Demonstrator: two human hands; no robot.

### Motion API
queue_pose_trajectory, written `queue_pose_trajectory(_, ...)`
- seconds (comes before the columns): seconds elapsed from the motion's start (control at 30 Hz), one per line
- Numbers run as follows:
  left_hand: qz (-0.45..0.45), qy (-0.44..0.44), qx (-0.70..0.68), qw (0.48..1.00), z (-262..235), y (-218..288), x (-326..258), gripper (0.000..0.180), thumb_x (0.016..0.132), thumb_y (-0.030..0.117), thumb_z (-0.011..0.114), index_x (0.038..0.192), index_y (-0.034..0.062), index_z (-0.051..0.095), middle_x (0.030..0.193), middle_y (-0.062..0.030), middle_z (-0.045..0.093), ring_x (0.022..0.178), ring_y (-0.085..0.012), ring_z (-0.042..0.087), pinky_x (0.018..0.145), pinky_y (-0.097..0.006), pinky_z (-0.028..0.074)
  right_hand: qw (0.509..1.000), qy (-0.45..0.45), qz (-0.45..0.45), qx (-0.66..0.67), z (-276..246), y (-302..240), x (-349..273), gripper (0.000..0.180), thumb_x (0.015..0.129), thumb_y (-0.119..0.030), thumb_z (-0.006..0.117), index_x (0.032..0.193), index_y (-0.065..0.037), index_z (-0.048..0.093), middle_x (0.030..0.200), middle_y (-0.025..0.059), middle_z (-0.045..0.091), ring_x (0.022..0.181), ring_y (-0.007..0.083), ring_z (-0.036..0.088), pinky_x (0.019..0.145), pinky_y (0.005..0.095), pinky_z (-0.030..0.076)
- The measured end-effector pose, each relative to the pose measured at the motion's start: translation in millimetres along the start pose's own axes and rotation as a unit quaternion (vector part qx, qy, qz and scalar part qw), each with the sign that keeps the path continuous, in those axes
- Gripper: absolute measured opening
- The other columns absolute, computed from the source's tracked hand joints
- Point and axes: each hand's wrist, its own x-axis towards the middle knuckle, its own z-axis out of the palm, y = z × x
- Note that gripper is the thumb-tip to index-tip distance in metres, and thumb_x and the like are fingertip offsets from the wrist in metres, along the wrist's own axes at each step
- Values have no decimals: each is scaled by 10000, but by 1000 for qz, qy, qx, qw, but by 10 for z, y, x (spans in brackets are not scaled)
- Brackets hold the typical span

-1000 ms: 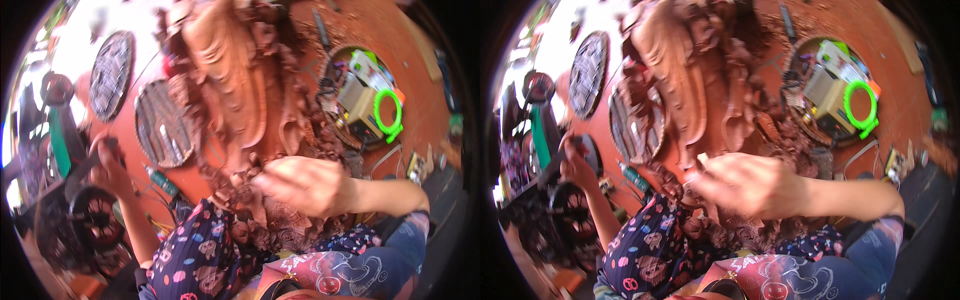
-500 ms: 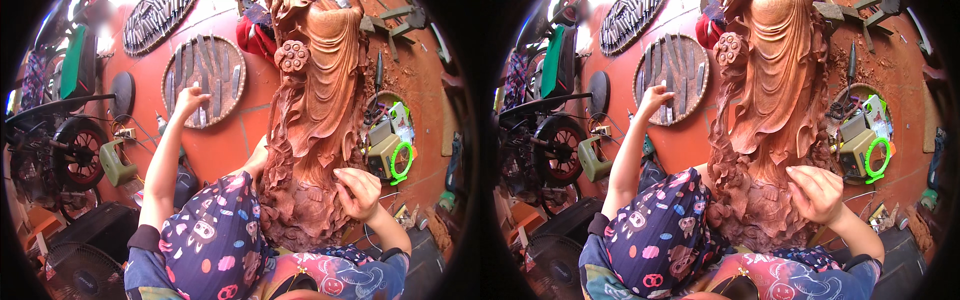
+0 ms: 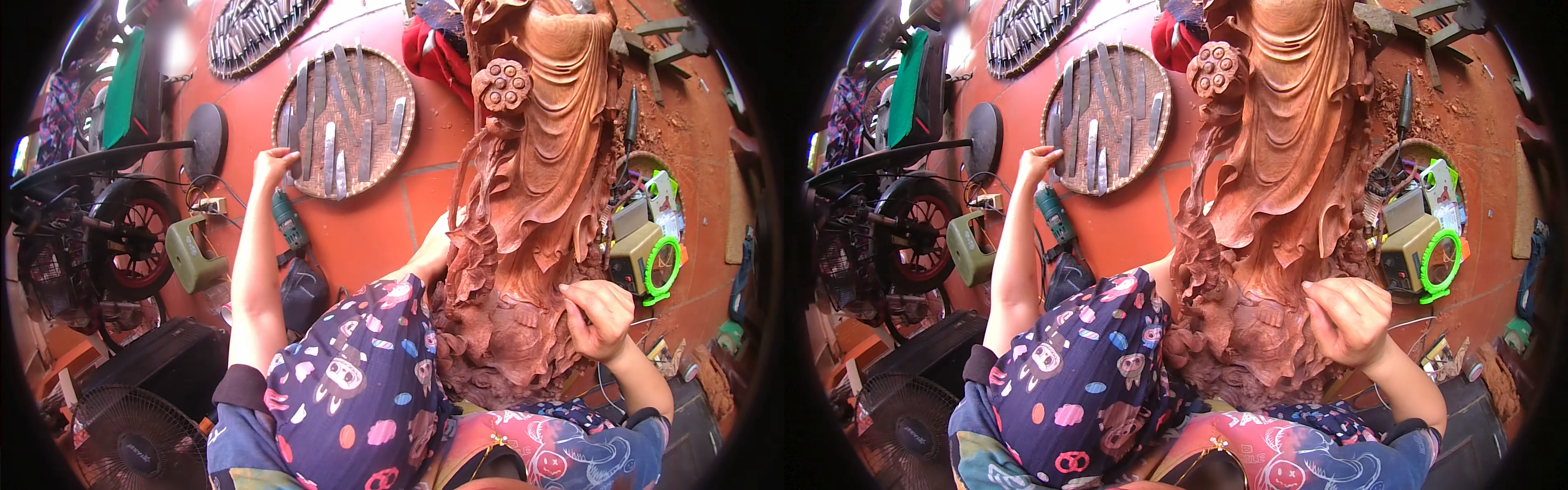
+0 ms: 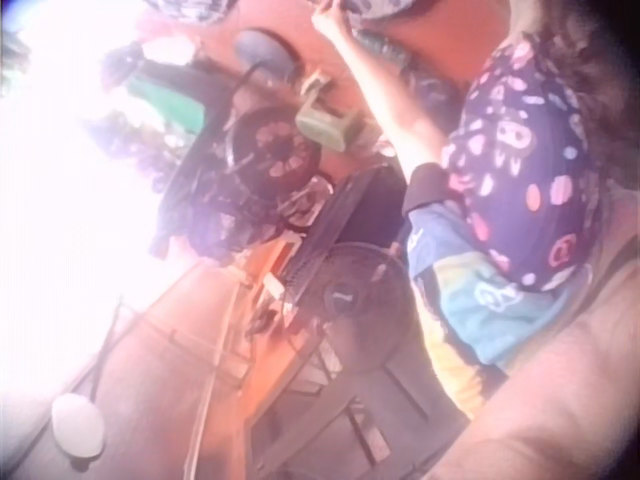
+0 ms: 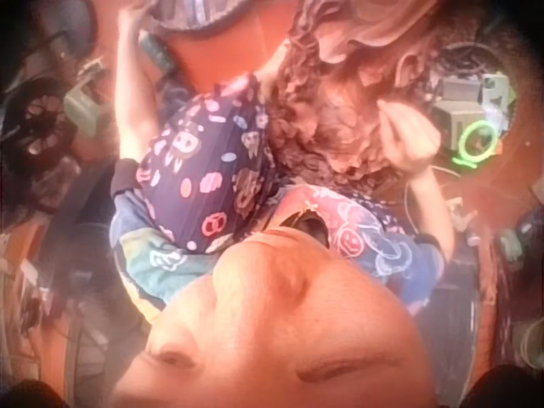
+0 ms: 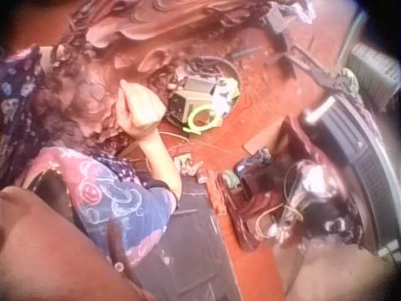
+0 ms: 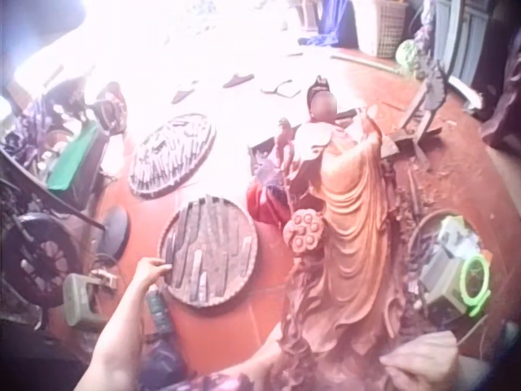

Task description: The person carves a wooden statue using a chisel and a rotary tool. They refine the folds of the garment and details on the figure, switching between tools to shape and smooth the wood.

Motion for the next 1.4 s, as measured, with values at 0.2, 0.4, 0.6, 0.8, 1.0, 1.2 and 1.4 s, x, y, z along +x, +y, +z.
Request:
queue_pose_trajectory(0.2,-13,-20,76,997,358,188,-76,408,768,321,888,1091,87,804,965,-117,793,895,-193,757,862,-343,572,1000,-3,2,-3,29,-16,-7,210,757,27,736,967,9,726,834,117,705,697,273,701,629,352,556)
queue_pose_trajectory(0.4,7,-30,158,987,489,318,-8,386,698,404,917,938,118,821,936,-102,788,916,-222,748,860,-374,566,1000,8,10,-13,20,-25,-51,214,755,19,743,968,3,730,831,114,709,698,269,702,635,349,561)
queue_pose_trajectory(0.6,103,87,260,956,511,-36,63,419,735,296,871,1066,82,727,1031,-177,753,990,-348,725,873,-459,556,1000,16,8,3,51,42,-58,171,773,-24,769,940,-13,736,837,93,716,703,242,707,643,336,580)
queue_pose_trajectory(0.8,24,41,253,966,400,41,73,387,802,271,846,1092,37,742,955,-161,767,892,-295,743,836,-415,569,999,38,-7,9,82,69,-97,170,786,-85,776,937,-18,735,863,87,712,734,234,705,657,333,579)
queue_pose_trajectory(1.0,22,38,14,999,-120,227,-122,269,888,235,792,1015,3,744,758,-18,701,624,-102,612,600,-275,477,991,75,-25,104,47,72,-61,194,813,-117,800,972,-22,743,852,94,721,689,234,700,617,322,569)
queue_pose_trajectory(1.2,203,-82,-255,942,-655,1910,-1300,116,981,142,703,1026,42,739,793,57,642,649,-30,472,606,-201,347,952,93,143,254,-262,10,306,385,944,-237,748,1239,6,699,791,39,690,667,98,657,618,242,526)
queue_pose_trajectory(1.4,485,-270,-72,829,-329,3258,-2867,206,839,72,762,1029,17,703,786,-42,641,702,-166,642,602,-294,495,827,-65,253,498,-297,-104,708,801,913,-342,781,1547,-22,411,974,32,594,744,71,610,669,218,514)
